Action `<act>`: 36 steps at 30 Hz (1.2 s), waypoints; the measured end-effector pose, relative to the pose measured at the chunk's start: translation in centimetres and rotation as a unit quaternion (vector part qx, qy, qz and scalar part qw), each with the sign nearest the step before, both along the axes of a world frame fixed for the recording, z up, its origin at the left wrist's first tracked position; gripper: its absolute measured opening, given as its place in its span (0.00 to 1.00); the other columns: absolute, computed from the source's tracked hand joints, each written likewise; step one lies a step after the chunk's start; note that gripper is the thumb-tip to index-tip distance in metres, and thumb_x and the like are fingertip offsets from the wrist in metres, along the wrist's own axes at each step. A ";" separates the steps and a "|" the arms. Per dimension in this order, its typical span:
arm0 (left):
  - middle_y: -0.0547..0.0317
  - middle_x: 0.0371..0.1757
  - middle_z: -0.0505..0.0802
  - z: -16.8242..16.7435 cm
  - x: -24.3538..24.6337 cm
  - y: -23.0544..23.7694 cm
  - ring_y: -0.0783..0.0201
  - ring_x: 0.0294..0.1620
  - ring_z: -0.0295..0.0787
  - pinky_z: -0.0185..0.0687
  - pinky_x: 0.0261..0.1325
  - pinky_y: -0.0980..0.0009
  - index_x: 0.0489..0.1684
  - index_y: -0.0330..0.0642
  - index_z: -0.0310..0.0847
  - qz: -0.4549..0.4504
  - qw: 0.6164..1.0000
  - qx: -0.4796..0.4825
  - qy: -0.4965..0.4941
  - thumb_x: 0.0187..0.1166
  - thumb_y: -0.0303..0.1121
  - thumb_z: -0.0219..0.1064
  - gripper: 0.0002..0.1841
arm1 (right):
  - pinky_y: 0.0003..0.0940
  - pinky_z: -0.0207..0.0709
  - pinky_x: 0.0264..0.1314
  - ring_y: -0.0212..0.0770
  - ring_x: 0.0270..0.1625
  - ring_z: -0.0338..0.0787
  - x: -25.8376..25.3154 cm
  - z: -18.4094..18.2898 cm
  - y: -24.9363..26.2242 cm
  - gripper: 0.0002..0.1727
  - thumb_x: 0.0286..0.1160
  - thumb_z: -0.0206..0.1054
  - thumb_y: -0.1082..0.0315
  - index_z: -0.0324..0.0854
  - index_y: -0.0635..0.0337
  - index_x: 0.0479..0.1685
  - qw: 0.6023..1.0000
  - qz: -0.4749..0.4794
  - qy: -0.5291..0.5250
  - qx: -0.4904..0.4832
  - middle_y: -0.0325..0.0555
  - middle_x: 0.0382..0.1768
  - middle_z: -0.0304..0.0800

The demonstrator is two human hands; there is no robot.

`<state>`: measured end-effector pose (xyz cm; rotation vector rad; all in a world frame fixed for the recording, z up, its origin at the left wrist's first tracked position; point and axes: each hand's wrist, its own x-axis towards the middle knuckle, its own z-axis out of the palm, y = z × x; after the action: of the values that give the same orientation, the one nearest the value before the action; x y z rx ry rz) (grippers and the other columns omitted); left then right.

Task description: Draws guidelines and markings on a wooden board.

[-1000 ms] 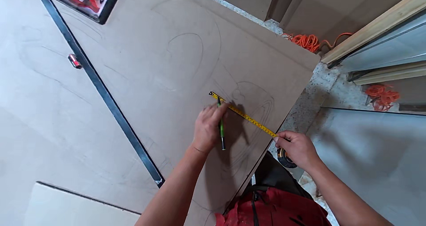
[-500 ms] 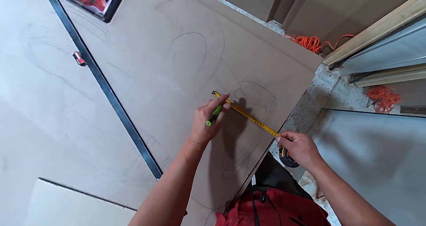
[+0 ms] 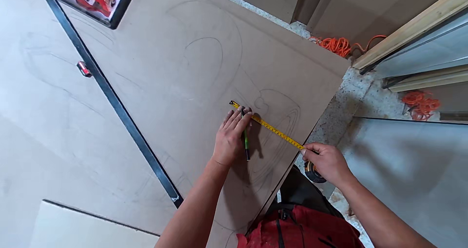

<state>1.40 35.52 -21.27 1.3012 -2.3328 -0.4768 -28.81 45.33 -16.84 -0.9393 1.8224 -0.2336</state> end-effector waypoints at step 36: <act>0.56 0.82 0.82 -0.5 -0.2 0.3 0.57 0.89 0.69 0.57 0.94 0.56 0.77 0.41 0.80 0.014 1.000 0.004 0.002 0.89 0.36 0.59 0.20 | 0.38 0.87 0.39 0.30 0.33 0.92 0.4 -0.2 0.1 0.06 0.82 0.71 0.60 0.92 0.46 0.40 1.000 0.012 0.013 -0.009 0.29 0.31 0.96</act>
<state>1.24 35.79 -21.82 1.3343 -2.3079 -0.4787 -28.45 45.39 -17.03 -0.9809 1.8349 -0.2231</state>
